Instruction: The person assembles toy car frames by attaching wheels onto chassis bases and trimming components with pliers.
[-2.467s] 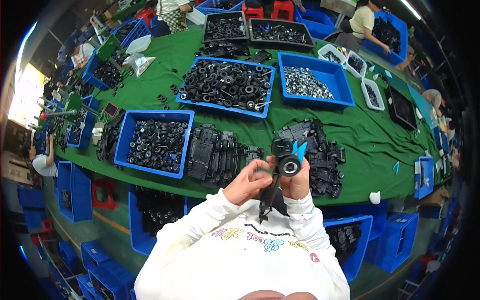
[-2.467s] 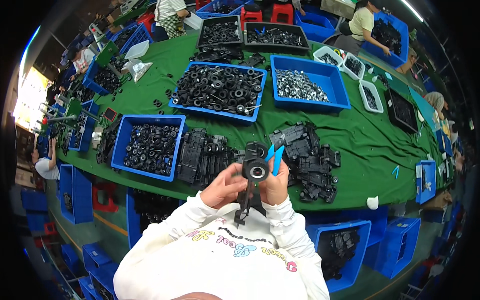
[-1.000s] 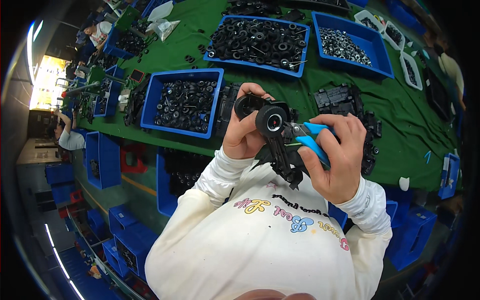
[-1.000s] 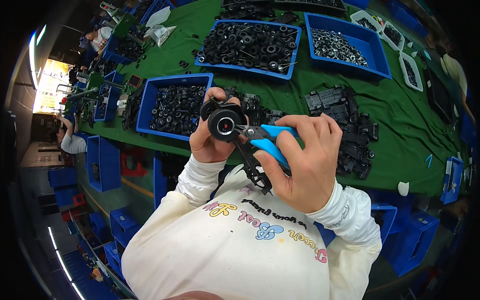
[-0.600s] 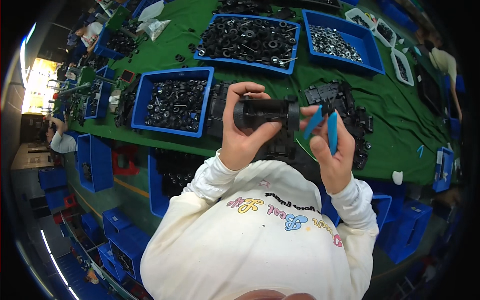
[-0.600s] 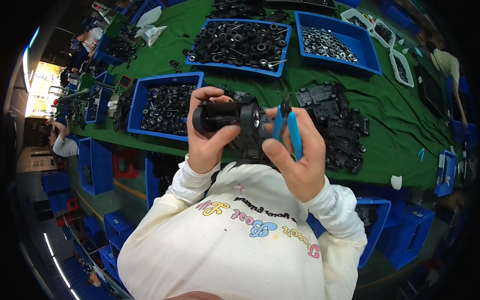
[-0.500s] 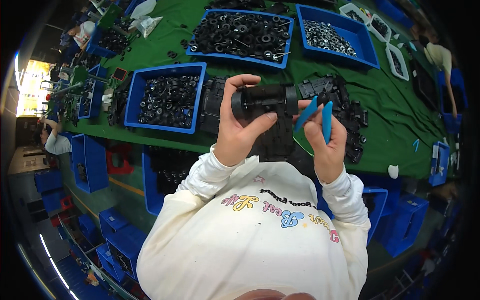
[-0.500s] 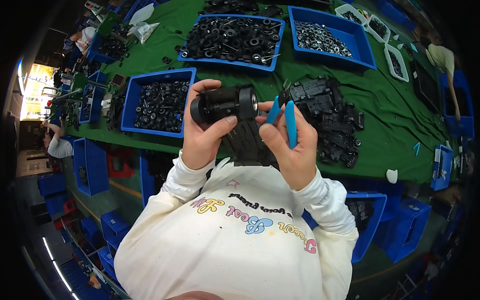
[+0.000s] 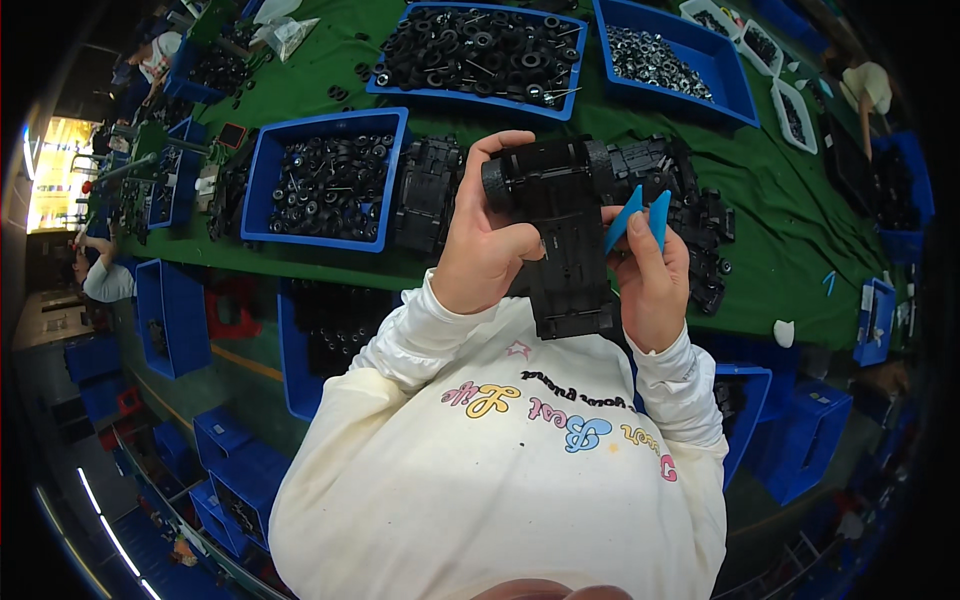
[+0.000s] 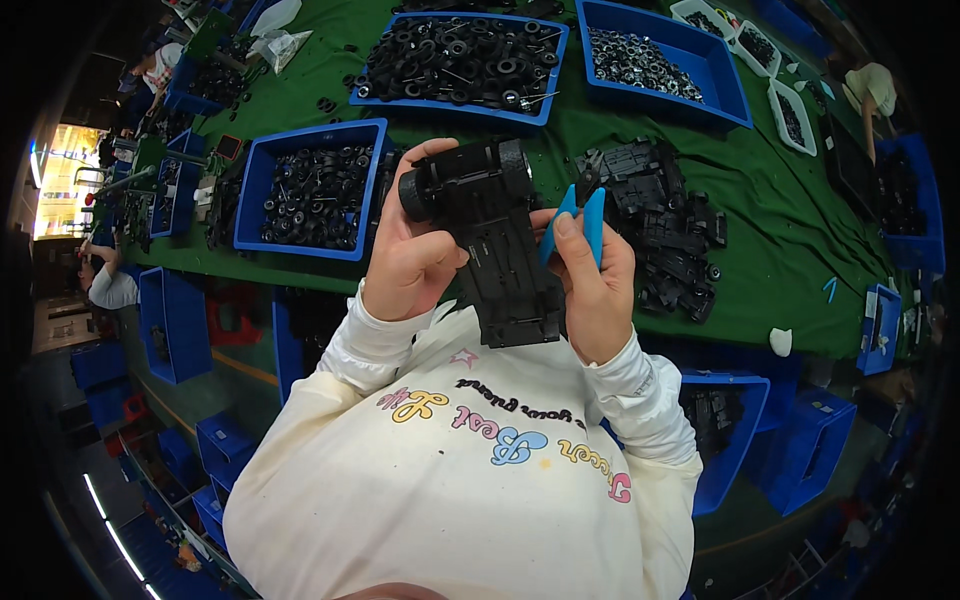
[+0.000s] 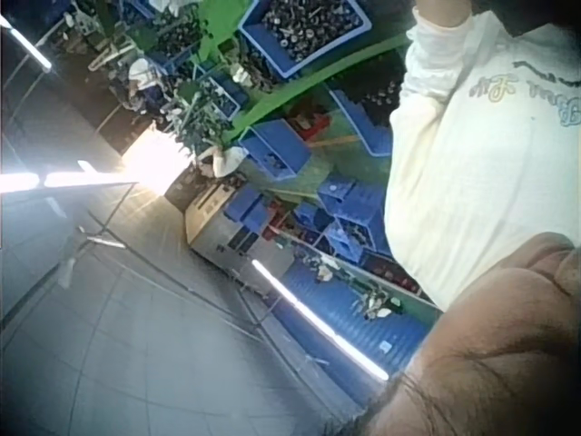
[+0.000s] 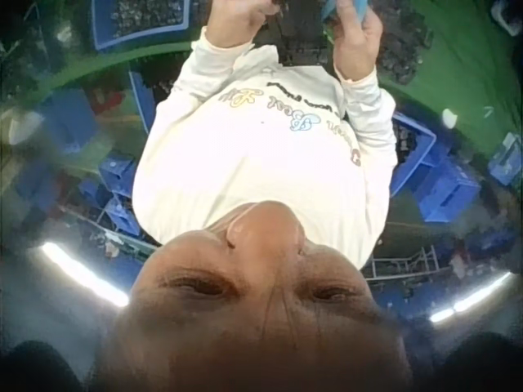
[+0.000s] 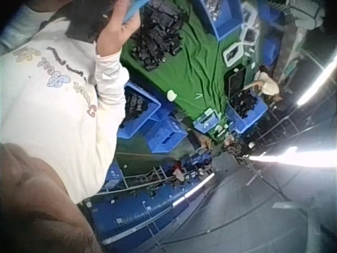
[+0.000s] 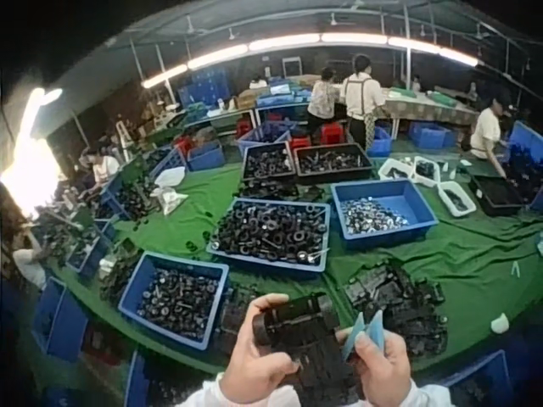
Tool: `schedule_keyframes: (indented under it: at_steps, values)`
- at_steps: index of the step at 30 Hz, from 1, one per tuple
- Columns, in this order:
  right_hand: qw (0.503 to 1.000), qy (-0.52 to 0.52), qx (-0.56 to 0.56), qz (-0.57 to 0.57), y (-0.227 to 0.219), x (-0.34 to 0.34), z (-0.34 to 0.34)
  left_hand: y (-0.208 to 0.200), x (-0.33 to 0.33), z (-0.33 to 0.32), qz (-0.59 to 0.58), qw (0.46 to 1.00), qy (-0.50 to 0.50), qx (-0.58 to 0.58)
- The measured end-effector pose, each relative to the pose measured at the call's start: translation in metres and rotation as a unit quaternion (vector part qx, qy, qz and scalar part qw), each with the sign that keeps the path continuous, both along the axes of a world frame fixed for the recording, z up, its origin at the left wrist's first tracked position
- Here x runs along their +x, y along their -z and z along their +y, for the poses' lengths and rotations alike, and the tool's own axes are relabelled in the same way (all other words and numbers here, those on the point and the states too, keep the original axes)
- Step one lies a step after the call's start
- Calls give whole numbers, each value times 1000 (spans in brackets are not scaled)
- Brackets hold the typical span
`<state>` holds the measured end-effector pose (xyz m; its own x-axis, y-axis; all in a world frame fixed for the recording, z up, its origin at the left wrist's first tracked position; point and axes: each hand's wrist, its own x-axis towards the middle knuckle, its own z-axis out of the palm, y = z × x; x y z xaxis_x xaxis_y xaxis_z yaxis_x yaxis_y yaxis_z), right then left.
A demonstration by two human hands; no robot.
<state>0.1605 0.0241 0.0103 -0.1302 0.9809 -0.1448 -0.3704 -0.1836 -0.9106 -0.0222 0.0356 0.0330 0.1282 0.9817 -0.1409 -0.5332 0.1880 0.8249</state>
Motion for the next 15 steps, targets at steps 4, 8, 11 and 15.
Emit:
schedule_keyframes:
  at_steps: [4,8,11,15]
  values:
    - [1000,2,-11,17,3,-1,-1,5,-2,1,-14,1000,5,0]
    - [999,15,-44,19,3,-3,-1,8,-1,4,-37,999,0,4]
    - [999,25,-27,-17,10,-3,1,8,0,5,-34,999,-4,-9]
    - [992,30,61,-107,11,-6,4,10,7,2,-14,1000,-4,19]
